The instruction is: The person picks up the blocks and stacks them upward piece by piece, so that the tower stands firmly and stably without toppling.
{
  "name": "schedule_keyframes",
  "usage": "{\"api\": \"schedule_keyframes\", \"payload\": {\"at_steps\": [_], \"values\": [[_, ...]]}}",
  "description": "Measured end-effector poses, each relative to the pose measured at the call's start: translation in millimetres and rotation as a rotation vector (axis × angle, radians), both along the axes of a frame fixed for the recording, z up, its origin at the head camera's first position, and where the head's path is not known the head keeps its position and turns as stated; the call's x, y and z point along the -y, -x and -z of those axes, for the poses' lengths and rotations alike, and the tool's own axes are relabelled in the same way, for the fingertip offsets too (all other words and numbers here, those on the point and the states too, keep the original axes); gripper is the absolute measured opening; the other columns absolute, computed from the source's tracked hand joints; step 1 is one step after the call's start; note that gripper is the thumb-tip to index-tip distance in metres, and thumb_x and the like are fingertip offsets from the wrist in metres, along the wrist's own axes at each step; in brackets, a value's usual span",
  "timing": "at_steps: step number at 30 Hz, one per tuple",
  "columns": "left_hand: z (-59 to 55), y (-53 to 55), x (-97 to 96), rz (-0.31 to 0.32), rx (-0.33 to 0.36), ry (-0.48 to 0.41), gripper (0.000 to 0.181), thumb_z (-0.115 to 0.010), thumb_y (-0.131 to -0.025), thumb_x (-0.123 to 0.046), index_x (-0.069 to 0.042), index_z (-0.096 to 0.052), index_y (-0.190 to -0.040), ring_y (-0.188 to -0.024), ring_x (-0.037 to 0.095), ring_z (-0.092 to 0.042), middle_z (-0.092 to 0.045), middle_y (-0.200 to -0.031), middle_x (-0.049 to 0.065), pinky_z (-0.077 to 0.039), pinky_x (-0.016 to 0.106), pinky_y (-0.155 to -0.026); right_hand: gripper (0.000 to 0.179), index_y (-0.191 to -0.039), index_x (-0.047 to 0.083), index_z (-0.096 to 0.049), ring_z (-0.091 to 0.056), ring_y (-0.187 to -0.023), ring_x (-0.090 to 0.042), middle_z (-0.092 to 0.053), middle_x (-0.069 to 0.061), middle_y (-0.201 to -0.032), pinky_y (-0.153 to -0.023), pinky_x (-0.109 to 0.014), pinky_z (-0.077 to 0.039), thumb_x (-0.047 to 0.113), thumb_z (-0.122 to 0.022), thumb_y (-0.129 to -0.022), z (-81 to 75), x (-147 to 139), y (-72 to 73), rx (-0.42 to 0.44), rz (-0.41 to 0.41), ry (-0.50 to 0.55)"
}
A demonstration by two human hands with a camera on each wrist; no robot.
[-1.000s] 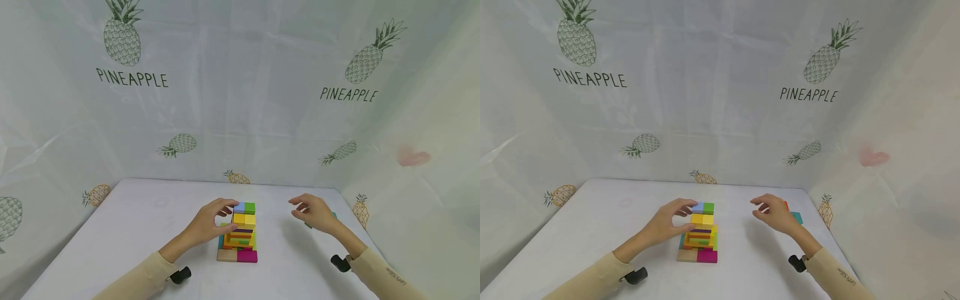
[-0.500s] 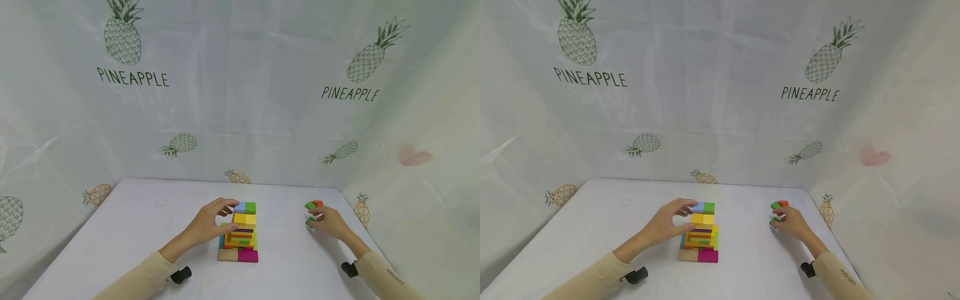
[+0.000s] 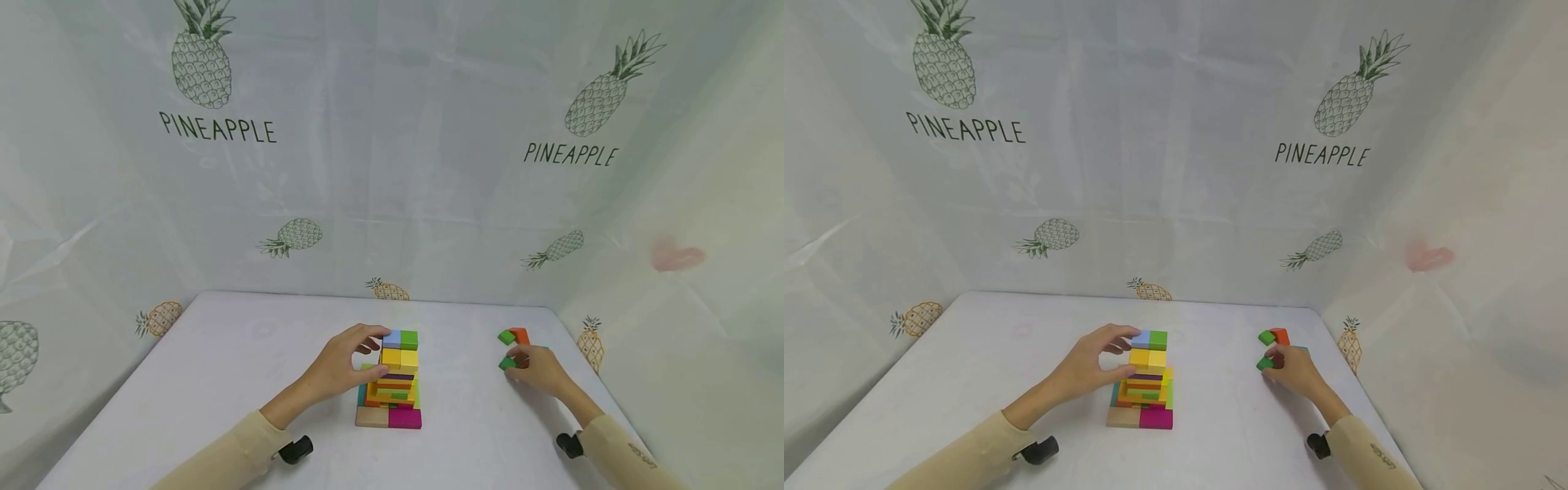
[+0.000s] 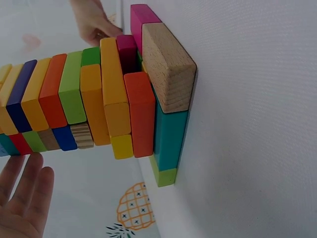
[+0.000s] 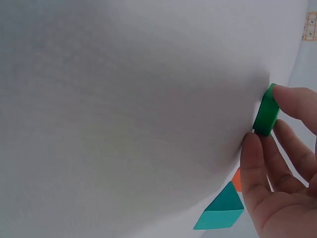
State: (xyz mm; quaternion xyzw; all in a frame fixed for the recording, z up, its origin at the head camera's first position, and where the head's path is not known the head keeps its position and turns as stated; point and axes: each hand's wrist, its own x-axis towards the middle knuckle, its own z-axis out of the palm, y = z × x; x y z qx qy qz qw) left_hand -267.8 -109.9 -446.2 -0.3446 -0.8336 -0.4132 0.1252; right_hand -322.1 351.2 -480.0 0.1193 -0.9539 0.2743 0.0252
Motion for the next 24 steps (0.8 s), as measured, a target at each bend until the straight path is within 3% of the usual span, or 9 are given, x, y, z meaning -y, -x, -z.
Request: {"api": "schedule_keyframes", "payload": {"at_steps": [7, 12, 18, 24], "values": [[1.1, 0.8, -0.7, -0.005, -0.001, 0.005, 0.061, -0.084, -0.093, -0.034, -0.029, -0.056, -0.147, -0.112, 0.008, -0.066, -0.063, -0.134, -0.012, -0.06, 0.03, -0.096, 0.033, -0.115, 0.0, -0.073, -0.071, -0.091, -0.024, -0.074, -0.008, -0.101, -0.074, -0.032, -0.061, 0.01, -0.087, -0.087, 0.7, 1, -2.7, -0.014, -0.033, 0.014], [1.0, 0.3, -1.1, 0.003, 0.002, 0.0, 0.06, -0.084, -0.094, -0.034, -0.028, -0.057, -0.147, -0.112, 0.012, -0.068, -0.063, -0.134, -0.011, -0.061, 0.036, -0.096, 0.032, -0.115, 0.002, -0.074, -0.074, -0.095, -0.026, -0.076, -0.008, -0.104, -0.076, -0.029, -0.063, 0.01, -0.086, -0.087, -8.9, 13, -8.2, -0.041, -0.082, 0.044], [1.0, 0.9, -0.6, 0.001, -0.004, 0.001, 0.06, -0.084, -0.093, -0.035, -0.026, -0.057, -0.147, -0.112, 0.009, -0.067, -0.063, -0.132, -0.012, -0.061, 0.033, -0.096, 0.029, -0.117, 0.002, -0.075, -0.074, -0.096, -0.021, -0.075, -0.005, -0.107, -0.081, -0.024, -0.062, 0.007, -0.084, -0.09, -47.4, 55, -24.8, -0.112, -0.242, 0.149], [0.8, 0.8, -0.2, -0.002, 0.004, 0.003, 0.061, -0.085, -0.093, -0.033, -0.026, -0.057, -0.147, -0.112, 0.008, -0.067, -0.064, -0.131, -0.012, -0.061, 0.033, -0.096, 0.03, -0.119, 0.008, -0.075, -0.071, -0.093, -0.012, -0.071, 0.002, -0.107, -0.086, -0.028, -0.063, 0.005, -0.084, -0.09, -85.8, 107, -51.0, -0.168, -0.367, 0.199]]}}
